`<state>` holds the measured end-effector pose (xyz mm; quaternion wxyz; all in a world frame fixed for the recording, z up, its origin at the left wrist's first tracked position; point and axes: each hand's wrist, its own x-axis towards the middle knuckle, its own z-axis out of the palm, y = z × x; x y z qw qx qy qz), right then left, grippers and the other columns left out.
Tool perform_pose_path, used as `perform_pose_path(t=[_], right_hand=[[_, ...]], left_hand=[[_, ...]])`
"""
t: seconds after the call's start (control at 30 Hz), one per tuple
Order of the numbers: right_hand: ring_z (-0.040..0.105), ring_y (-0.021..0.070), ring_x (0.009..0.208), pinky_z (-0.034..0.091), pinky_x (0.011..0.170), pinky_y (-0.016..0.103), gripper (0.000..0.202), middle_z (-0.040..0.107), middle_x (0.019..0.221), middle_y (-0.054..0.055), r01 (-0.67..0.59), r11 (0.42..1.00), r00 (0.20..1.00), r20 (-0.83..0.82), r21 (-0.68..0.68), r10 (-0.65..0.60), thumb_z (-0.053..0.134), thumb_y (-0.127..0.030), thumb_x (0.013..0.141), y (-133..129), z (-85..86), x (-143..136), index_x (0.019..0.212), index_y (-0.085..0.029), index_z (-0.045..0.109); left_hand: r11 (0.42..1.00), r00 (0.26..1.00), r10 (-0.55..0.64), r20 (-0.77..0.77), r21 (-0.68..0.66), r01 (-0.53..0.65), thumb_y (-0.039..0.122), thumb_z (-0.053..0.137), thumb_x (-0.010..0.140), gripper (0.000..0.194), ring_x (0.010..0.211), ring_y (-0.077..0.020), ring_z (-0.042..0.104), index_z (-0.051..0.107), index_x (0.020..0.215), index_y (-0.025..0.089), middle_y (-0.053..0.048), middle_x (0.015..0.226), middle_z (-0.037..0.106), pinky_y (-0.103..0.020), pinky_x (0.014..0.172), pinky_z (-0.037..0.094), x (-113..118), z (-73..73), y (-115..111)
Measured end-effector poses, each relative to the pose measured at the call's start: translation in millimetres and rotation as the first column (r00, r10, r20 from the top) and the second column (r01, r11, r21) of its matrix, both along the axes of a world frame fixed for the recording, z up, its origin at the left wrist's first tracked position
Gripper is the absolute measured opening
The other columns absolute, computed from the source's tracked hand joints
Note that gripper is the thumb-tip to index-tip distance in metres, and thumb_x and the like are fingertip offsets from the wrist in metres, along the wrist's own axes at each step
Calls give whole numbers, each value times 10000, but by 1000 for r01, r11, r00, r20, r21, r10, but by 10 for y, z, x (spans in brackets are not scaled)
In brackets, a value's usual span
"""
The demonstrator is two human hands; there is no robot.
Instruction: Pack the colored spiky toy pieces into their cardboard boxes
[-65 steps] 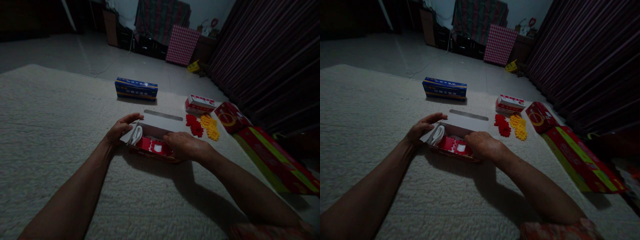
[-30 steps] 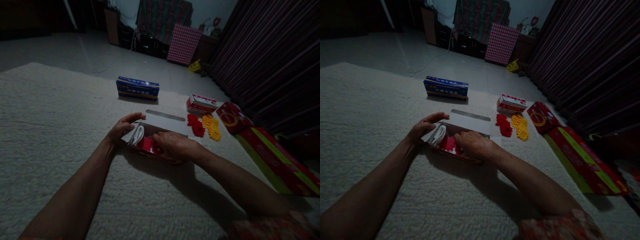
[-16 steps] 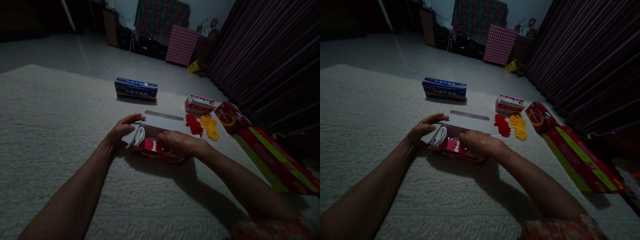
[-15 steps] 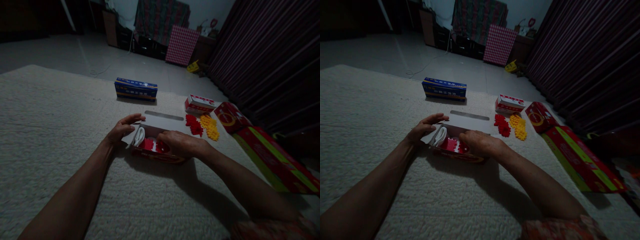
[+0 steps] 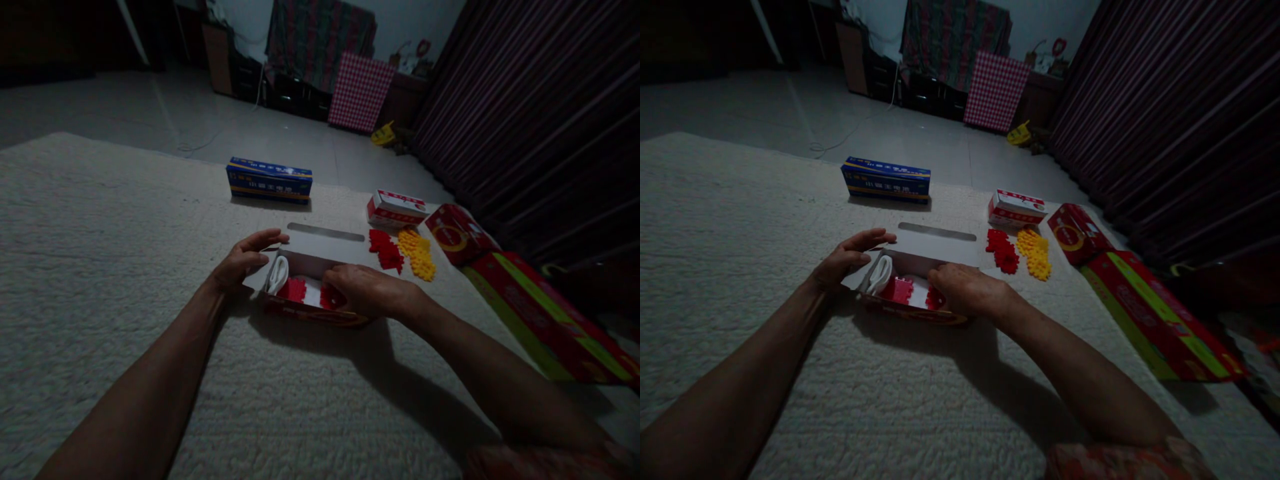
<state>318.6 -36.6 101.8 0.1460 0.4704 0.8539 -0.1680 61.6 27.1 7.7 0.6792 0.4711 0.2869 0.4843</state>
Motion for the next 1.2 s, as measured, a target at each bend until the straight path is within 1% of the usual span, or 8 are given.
perform_pose_path(t=[0.43, 0.6, 0.73, 0.83, 0.9, 1.0, 1.1, 1.2], right_hand=[[666, 189, 810, 450, 646, 266, 170, 730, 950, 88, 21, 1000, 999, 34, -18, -20, 692, -259, 846, -3, 53, -79, 988, -167, 707], [631, 140, 691, 389, 575, 229, 188, 728, 877, 63, 94, 993, 995, 37, -67, -92, 714, -308, 846, -33, 210, -85, 986, -184, 732], [619, 139, 671, 385, 568, 229, 146, 721, 830, 58, 131, 991, 991, -32, 10, -131, 650, -272, 887, -129, 429, 25, 960, -169, 724], [648, 162, 789, 456, 696, 255, 162, 729, 903, 67, 204, 947, 956, -258, 249, -138, 572, -239, 928, -137, 501, 347, 976, -167, 709], [656, 185, 882, 481, 817, 296, 203, 730, 976, 85, 336, 836, 905, -394, 433, -159, 523, -251, 951, -83, 431, 656, 1003, -166, 701], [657, 212, 960, 493, 886, 337, 268, 724, 1050, 114, 553, 643, 819, -485, 530, -306, 439, -209, 958, 33, 135, 1104, 1032, -153, 691], [635, 247, 1088, 481, 969, 378, 273, 701, 1136, 155, 605, 601, 795, -445, 523, -413, 481, -195, 926, 102, -251, 1378, 1100, -130, 681], [590, 258, 1198, 443, 1045, 402, 347, 648, 1259, 182, 648, 567, 762, -436, 509, -478, 501, -205, 924, 100, -541, 1465, 1229, -112, 637]], left_hand=[[1000, 1000, 12, -2, -13, -12, 134, 770, 588, 491, 1210, -339, 636, 801, 1054, 285, -67, 1188, 764, -459, 959, 541, 7, 20, 6], [1000, 999, 22, -28, -10, -22, 131, 781, 574, 496, 1242, -351, 618, 806, 1049, 272, -75, 1171, 771, -449, 965, 547, -2, 31, 1], [999, 998, 30, -48, -15, -31, 156, 783, 599, 489, 1275, -357, 597, 796, 1073, 279, -75, 1212, 757, -431, 953, 561, -18, 14, -3], [1000, 996, 30, -80, -5, -31, 167, 785, 604, 478, 1283, -366, 592, 795, 1067, 286, -72, 1217, 756, -443, 962, 562, -24, 19, -2], [1000, 995, 30, -100, 9, -29, 179, 790, 599, 473, 1313, -377, 565, 799, 1057, 295, -69, 1206, 760, -461, 996, 545, -23, 36, -5], [999, 991, 35, -125, -8, -37, 224, 802, 602, 452, 1354, -393, 524, 804, 1041, 331, -53, 1216, 757, -488, 1037, 519, -16, 67, -19], [998, 985, 40, -166, -36, -46, 267, 814, 597, 437, 1363, -407, 510, 804, 1020, 374, -33, 1224, 754, -512, 1043, 511, -15, 81, -32], [999, 981, 30, -191, -26, -36, 308, 810, 609, 433, 1384, -422, 479, 797, 1030, 411, 24, 1222, 757, -536, 1064, 484, -26, 64, -25]])
